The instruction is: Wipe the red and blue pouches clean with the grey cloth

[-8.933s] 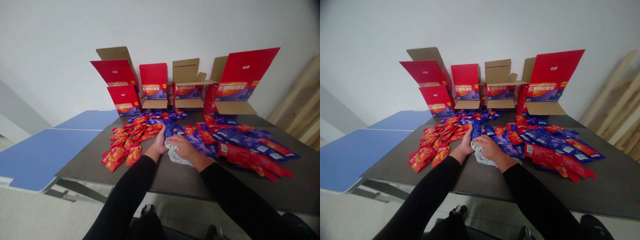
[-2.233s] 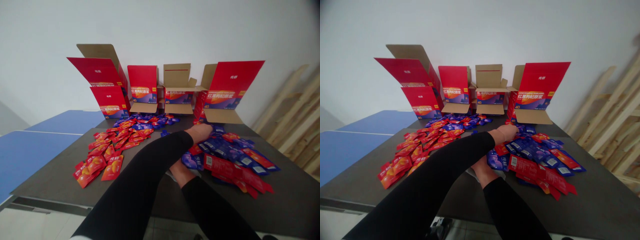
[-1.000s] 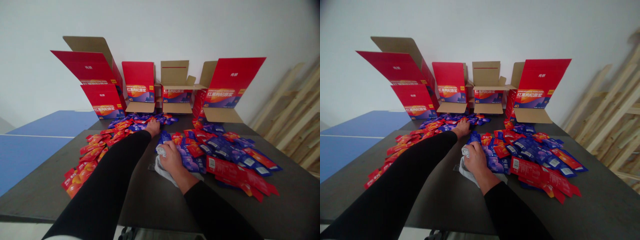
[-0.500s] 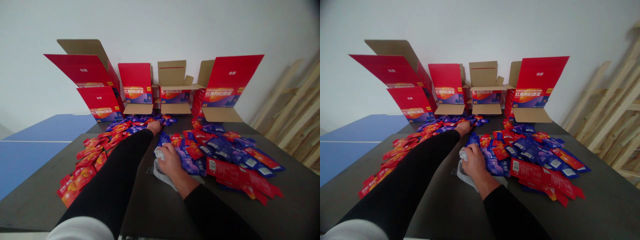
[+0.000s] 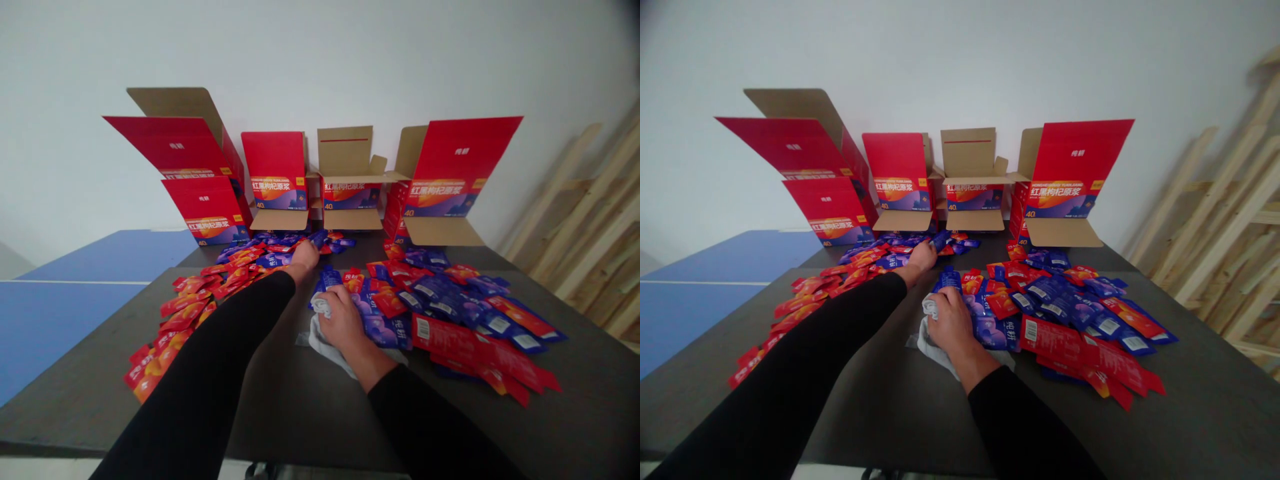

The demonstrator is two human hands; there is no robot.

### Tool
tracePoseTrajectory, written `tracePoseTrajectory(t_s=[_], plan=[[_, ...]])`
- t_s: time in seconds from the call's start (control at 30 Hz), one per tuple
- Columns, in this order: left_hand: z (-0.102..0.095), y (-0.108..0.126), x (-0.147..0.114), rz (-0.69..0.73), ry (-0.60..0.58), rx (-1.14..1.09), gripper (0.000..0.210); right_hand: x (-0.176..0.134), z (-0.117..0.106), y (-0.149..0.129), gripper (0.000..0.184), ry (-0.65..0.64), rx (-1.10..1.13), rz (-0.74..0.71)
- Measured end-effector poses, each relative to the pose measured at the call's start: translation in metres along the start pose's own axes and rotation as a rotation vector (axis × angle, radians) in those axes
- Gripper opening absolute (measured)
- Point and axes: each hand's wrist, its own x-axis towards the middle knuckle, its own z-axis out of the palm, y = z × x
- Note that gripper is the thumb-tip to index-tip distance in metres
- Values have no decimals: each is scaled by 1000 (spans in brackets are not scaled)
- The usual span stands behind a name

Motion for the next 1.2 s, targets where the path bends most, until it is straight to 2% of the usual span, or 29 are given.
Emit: tracePoseTrajectory(t_s=[0.1,0.2,0.27,0.33,0.5,0.63,0.73,0.83,0.97,1.2], plan=[[2,8,-24,-67,109,-234,22,1,1,1,37,5,8,-12],[-3,16,-57,-208,188,-827,16,2,2,2,36,13,10,-22],[-11,19,-82,-253,172,-1151,17,3,2,3,35,20,1,-21],[-19,21,-107,-237,126,-1242,21,3,3,3,33,28,-7,-24],[-32,19,-158,-232,0,-1253,31,4,2,3,28,48,14,-51],[-33,11,-180,-279,18,-1172,30,5,0,3,29,85,63,-51],[-35,2,-186,-309,54,-1169,28,5,-2,4,31,99,87,-49],[-38,-5,-185,-327,7,-1196,55,5,-4,4,36,79,101,-96],[-38,-12,-182,-313,-121,-1157,60,2,-5,3,40,12,146,-219],[-26,-10,-183,-315,-245,-923,71,-5,-5,-8,44,-171,166,-525]])
